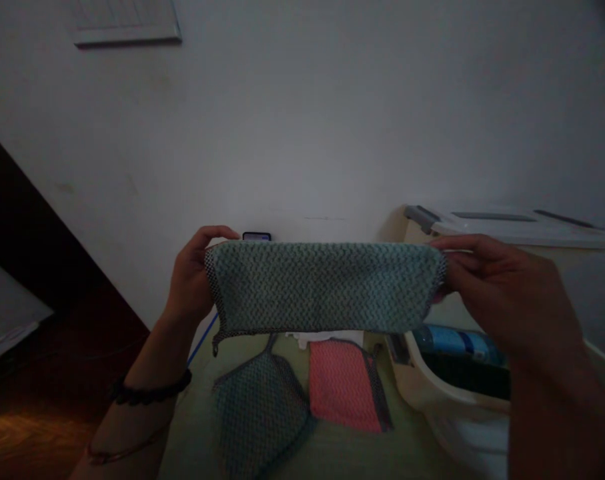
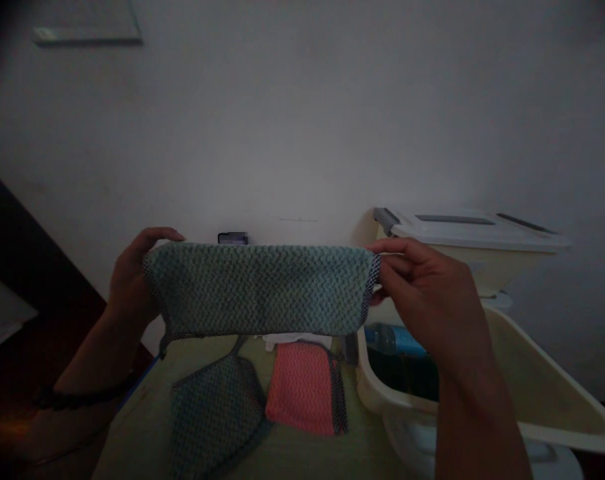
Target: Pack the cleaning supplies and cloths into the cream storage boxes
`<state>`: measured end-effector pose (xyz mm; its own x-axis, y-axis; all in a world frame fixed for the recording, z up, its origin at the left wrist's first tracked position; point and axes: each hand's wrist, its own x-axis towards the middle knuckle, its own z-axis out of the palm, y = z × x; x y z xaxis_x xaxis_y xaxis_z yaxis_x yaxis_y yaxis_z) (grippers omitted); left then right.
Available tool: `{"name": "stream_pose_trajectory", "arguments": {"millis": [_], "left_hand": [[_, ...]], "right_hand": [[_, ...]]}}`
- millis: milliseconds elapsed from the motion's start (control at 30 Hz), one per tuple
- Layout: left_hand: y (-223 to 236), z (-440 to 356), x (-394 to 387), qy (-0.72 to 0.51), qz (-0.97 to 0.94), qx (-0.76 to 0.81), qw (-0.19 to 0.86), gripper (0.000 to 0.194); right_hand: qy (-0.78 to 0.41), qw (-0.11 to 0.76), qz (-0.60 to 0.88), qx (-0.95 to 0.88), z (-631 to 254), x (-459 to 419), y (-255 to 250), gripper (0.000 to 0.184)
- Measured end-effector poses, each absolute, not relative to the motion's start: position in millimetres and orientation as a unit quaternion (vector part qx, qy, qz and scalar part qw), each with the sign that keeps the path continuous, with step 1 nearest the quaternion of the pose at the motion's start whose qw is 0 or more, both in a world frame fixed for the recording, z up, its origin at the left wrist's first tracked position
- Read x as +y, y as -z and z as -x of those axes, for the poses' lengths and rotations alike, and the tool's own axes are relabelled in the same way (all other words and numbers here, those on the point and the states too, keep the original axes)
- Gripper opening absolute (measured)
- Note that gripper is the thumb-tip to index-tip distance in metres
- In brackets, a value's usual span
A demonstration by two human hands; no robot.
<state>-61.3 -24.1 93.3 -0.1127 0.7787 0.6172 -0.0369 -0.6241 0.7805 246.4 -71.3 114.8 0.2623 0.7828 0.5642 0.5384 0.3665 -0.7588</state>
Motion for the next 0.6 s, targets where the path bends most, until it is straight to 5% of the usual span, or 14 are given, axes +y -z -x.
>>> {"name": "stream_pose_trajectory", "arguments": {"millis": [267,433,533,600], "left_hand": [[-92,68,-21,-0.613,-0.625,0.335,0.349,0.013],[-95,60,-22,-0.602,-0.554,0.37,0.441,0.013],[-97,52,-25,-0.6,-0.521,0.411,0.447,0.014],[-98,46,-27,-0.598,-0.516,0.443,0.424,0.014]], "right_hand": [[0.104,0.523,0.497,-0.685,-238,-71,-113,0.019],[-0.129,0.613,0.537,-0.564,-234,-69,-110,0.017],[-0.295,0.608,0.51,-0.532,-233,-66,-106,0.019],[-0.305,0.596,0.497,-0.552,-233,-64,-104,0.018]]}}
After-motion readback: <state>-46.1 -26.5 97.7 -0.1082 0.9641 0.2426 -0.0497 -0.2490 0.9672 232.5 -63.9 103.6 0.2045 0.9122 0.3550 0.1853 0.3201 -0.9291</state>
